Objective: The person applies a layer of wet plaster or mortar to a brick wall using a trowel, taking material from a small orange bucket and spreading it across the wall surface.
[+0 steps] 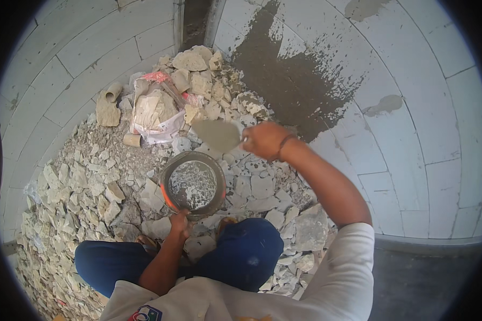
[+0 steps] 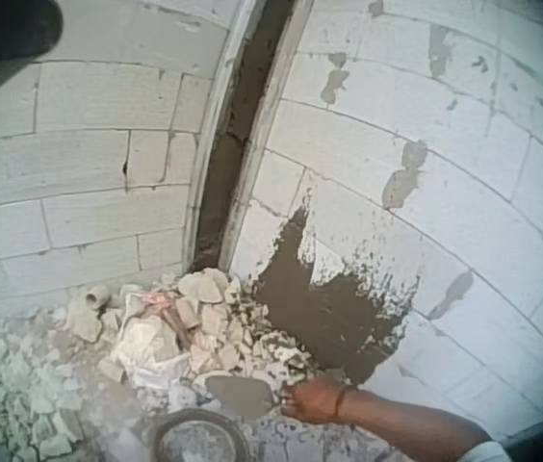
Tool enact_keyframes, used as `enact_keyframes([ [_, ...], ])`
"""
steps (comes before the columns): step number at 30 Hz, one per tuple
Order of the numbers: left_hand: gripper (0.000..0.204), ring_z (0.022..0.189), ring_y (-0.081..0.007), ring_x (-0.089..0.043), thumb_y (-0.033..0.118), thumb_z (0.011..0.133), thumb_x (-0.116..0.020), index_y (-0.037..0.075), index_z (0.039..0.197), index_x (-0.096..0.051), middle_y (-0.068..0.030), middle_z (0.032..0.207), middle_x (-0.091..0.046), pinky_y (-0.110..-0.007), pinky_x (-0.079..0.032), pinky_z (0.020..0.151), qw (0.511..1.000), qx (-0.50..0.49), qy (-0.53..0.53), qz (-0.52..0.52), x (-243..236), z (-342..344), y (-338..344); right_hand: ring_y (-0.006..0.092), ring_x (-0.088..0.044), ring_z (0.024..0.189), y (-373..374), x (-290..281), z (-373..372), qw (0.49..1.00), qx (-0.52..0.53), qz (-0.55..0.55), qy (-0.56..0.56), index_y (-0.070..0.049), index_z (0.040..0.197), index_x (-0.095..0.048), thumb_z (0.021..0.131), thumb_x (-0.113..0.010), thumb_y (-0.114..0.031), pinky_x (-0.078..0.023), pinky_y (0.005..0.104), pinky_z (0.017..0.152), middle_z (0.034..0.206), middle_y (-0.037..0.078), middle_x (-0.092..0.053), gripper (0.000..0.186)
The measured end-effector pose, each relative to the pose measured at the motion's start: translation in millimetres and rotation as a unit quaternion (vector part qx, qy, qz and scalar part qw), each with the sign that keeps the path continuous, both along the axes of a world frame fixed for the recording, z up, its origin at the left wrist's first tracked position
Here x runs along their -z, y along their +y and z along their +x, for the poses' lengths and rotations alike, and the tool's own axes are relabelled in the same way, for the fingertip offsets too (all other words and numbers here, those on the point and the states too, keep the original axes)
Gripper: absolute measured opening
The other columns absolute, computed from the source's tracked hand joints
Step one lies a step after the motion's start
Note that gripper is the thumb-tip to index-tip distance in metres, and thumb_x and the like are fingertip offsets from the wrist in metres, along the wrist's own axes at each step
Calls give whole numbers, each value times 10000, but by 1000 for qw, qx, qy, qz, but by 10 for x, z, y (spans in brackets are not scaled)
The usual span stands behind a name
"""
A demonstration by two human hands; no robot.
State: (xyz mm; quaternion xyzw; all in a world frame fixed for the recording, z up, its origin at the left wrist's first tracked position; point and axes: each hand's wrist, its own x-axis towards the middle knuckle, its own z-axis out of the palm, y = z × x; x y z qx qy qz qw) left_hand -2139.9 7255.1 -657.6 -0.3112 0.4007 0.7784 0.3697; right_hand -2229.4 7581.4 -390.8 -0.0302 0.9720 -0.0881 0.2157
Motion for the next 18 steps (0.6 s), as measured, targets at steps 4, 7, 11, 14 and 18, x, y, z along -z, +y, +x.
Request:
enact_keyframes([
  [4,365,935,-259,-592,72,814,-536,85,1173,-476,-92,1095,-552,-438,-512,694,998,7,-6,-62,-192,1,44,358,-633,914,-975,1279,257,981,-28,88,-168,-27,937,-675,810,-572,-310,-494,439,827,932,218,-658,326],
  [7,407,1020,-279,-536,107,794,-573,64,1186,-474,-98,1116,-522,-500,-469,709,999,-3,5,-38,-264,-52,41,353,-635,905,-1015,1674,465,986,22,58,-152,-27,948,-669,810,-579,-277,-507,428,799,948,218,-655,299],
  [11,416,1041,-289,-535,115,782,-568,57,1184,-477,-104,1153,-519,-509,-471,732,998,16,-19,-56,-189,-24,8,345,-631,848,-838,1424,778,998,49,-36,26,-50,959,-649,841,-595,-253,-512,417,744,932,174,-651,241],
  [14,411,992,-303,-565,91,775,-552,39,1177,-482,-106,1139,-540,-499,-485,741,998,5,28,-55,-64,8,16,333,-626,805,-808,925,681,985,14,-104,139,-49,968,-644,854,-609,-261,-510,406,715,884,150,-648,243],
  [18,423,952,-344,-614,65,785,-517,7,1199,-454,-145,1097,-567,-531,-522,752,999,29,10,-29,75,7,-19,300,-616,749,-568,260,384,954,-40,-270,127,-51,1005,-645,856,-633,-260,-505,354,672,833,121,-640,257],
])
